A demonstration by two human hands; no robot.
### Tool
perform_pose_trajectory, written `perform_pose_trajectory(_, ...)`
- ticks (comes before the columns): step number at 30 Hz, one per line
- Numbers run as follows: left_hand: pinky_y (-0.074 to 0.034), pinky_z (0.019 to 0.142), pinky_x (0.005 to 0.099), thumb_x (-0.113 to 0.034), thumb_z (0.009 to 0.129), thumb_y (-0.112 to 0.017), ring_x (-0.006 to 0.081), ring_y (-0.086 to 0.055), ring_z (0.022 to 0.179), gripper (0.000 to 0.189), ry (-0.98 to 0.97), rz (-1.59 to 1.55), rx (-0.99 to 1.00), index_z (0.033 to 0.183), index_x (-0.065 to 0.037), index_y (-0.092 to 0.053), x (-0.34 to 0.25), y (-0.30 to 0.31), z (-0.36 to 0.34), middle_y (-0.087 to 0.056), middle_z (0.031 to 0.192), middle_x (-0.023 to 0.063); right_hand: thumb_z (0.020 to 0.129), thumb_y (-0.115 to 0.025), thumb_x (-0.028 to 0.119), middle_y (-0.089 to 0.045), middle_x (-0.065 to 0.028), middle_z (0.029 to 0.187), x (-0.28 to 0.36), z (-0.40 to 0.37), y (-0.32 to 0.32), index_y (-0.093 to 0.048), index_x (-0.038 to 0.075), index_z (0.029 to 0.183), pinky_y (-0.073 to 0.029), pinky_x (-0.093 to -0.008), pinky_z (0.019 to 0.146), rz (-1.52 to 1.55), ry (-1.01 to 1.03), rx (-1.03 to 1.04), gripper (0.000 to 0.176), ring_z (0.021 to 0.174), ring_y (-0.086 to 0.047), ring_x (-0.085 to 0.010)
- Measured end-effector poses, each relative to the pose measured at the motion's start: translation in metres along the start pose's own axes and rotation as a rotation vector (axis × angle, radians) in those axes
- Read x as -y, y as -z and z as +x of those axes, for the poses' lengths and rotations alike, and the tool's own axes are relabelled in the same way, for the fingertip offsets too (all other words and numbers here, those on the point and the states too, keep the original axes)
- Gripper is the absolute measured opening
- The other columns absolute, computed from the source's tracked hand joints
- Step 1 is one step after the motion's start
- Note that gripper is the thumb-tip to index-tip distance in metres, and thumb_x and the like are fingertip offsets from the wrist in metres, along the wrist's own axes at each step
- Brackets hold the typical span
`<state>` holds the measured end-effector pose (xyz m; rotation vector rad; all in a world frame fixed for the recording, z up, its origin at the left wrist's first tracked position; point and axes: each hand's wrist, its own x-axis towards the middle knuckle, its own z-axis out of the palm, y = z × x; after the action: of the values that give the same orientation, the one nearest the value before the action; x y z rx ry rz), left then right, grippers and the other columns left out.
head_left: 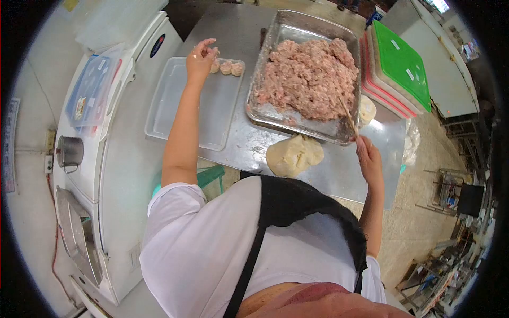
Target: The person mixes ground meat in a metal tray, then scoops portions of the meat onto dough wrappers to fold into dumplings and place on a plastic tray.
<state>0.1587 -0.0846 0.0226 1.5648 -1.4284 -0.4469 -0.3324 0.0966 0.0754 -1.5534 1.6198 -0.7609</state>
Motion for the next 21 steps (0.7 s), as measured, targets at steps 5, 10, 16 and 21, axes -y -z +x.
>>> perform_pose_trajectory(5, -0.05, 0.067, 0.0345, 0.003, 0.078, -0.05, 0.0216, -0.064, 0.078, 0.051, 0.121, 0.22, -0.223, 0.127, -0.012, -0.05, 0.031, -0.023, 0.0, -0.065, 0.095, 0.0104, 0.098, -0.049, 0.028, -0.059, -0.0141, 0.07, 0.047, 0.025, 0.027, -0.063, -0.002, 0.094, -0.045, -0.0377, 0.062, -0.37, 0.112, 0.11, 0.033, 0.065, -0.059, -0.0261)
perform_pose_trajectory(10, -0.05, 0.065, 0.0351, 0.004, 0.078, -0.048, 0.022, -0.064, 0.082, 0.057, 0.298, 0.045, -0.078, 0.132, -0.01, -0.041, 0.068, -0.031, -0.007, -0.065, 0.108, 0.0115, 0.094, -0.05, 0.026, -0.064, -0.0183, 0.077, 0.06, 0.078, 0.043, -0.06, 0.002, 0.084, -0.049, -0.0457, 0.063, -1.105, 0.298, -0.05, 0.028, 0.073, -0.064, -0.0358)
perform_pose_trajectory(16, -0.051, 0.066, 0.0327, 0.004, 0.078, -0.048, 0.025, -0.065, 0.084, 0.061, 0.151, -0.027, 0.002, 0.136, -0.014, -0.039, 0.061, -0.024, -0.014, -0.06, 0.119, 0.016, 0.089, -0.05, 0.015, -0.064, -0.0148, 0.072, 0.017, 0.06, -0.015, -0.061, 0.003, 0.078, -0.053, -0.0409, 0.06, -1.159, 0.467, 0.079, 0.019, 0.069, -0.066, -0.03)
perform_pose_trajectory(21, -0.054, 0.077, 0.0358, -0.004, 0.078, -0.056, 0.0274, -0.062, 0.105, 0.071, 0.459, 0.102, 0.068, 0.143, -0.017, -0.03, 0.067, -0.019, -0.009, -0.046, 0.139, 0.0163, 0.09, -0.049, 0.013, -0.065, -0.0136, 0.076, 0.036, 0.05, -0.003, -0.06, 0.003, 0.086, -0.054, -0.0372, 0.058, -1.285, 0.52, 0.205, 0.015, 0.069, -0.067, -0.0283)
